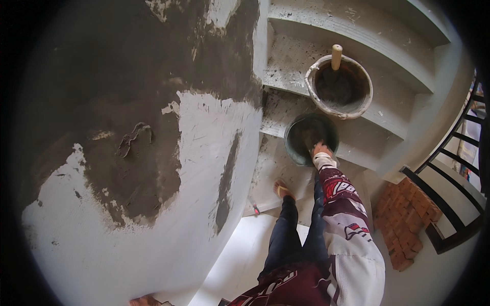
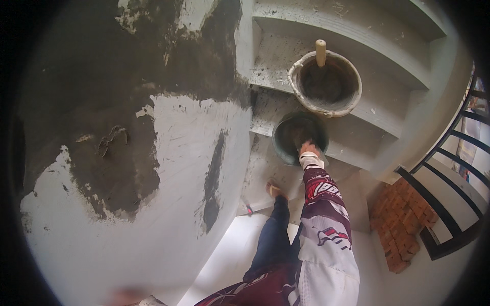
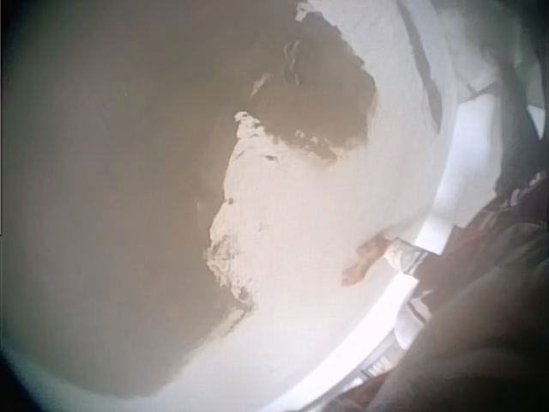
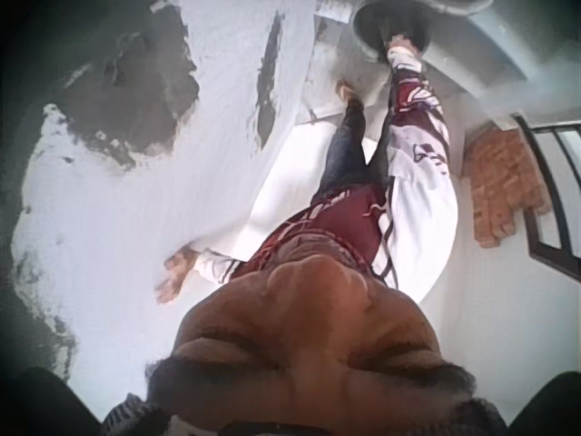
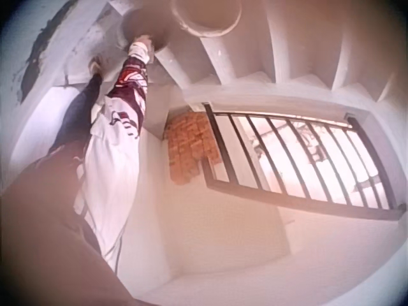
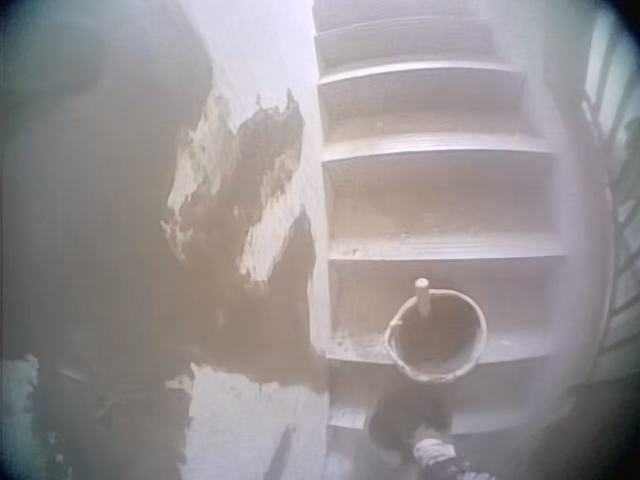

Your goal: The person applies plaster to a curved wall using a trowel and a brush. They scoop plaster from a bucket and spread it evenly across the surface, smoothing the application with the trowel.

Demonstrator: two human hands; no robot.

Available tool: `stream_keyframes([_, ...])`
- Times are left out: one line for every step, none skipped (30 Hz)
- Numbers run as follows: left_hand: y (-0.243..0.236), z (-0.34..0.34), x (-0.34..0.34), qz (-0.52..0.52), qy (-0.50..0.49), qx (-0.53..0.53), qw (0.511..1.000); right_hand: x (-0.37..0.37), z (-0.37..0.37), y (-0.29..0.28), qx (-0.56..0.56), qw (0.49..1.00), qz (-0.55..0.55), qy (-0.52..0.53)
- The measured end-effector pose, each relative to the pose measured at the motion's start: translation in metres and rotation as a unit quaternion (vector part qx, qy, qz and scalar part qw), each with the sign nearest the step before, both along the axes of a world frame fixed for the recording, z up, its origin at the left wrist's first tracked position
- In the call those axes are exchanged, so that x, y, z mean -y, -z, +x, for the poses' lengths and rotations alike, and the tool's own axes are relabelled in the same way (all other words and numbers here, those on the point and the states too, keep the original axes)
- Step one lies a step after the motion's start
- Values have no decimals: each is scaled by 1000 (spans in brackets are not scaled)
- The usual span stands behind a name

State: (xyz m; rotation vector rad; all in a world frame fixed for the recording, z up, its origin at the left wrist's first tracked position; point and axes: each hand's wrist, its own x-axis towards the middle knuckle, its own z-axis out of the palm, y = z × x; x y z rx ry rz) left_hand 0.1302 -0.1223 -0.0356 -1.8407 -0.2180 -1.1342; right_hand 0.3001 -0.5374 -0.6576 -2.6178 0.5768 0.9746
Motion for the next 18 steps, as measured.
stream_keyframes([-3, -5, -1, 25, -35, -16, 999, -3, 3, -1, -21, 1000, 4, 8])
stream_keyframes([-2, -8, -6, 14, -34, -10, 999, -3, 6, -4, -41, 999, 8, 17])
stream_keyframes([1, -10, -12, 2, -32, -3, 999, -2, 9, -7, -60, 998, 12, 28])
stream_keyframes([0, -20, -13, -5, -40, 10, 999, 0, 10, -23, -81, 997, 14, -4])
stream_keyframes([-3, -24, -12, -13, -31, 6, 999, 3, 7, -30, -75, 997, 11, -7])
stream_keyframes([-6, -23, -11, -19, -20, 5, 1000, 10, 1, -31, -61, 997, 28, 27])
stream_keyframes([-7, -23, -11, -23, -14, 6, 1000, 11, -2, -50, -53, 997, 44, 29])
stream_keyframes([-8, -22, -10, -29, -7, 7, 1000, 14, -6, -64, -68, 997, 43, 7])
stream_keyframes([-9, -18, -12, -38, 8, 7, 999, 19, -16, -76, -55, 997, 44, 7])
stream_keyframes([-11, -15, -13, -47, 25, 6, 999, 23, -29, -84, -45, 998, 50, 11])
stream_keyframes([-12, -17, -12, -58, 18, 8, 998, 23, -42, -102, 2, 997, 69, 25])
stream_keyframes([-13, -19, -10, -70, 11, 11, 997, 21, -56, -117, 31, 995, 86, 39])
stream_keyframes([-14, -22, -8, -83, 7, 14, 996, 15, -65, -143, 54, 992, 104, 52])
stream_keyframes([-16, -23, -6, -91, 14, 19, 996, 6, -77, -161, 118, 978, 160, 59])
stream_keyframes([-11, -18, -10, -106, 36, 28, 993, -2, -84, -180, 188, 957, 206, 77])
stream_keyframes([-17, -27, -4, -111, 35, 33, 993, -20, -83, -213, 237, 930, 268, 86])
stream_keyframes([-12, -25, -9, -108, 44, 34, 993, -39, -85, -245, 295, 895, 315, 109])
stream_keyframes([-16, -29, -7, -98, 43, 29, 994, -60, -84, -267, 341, 865, 351, 110])
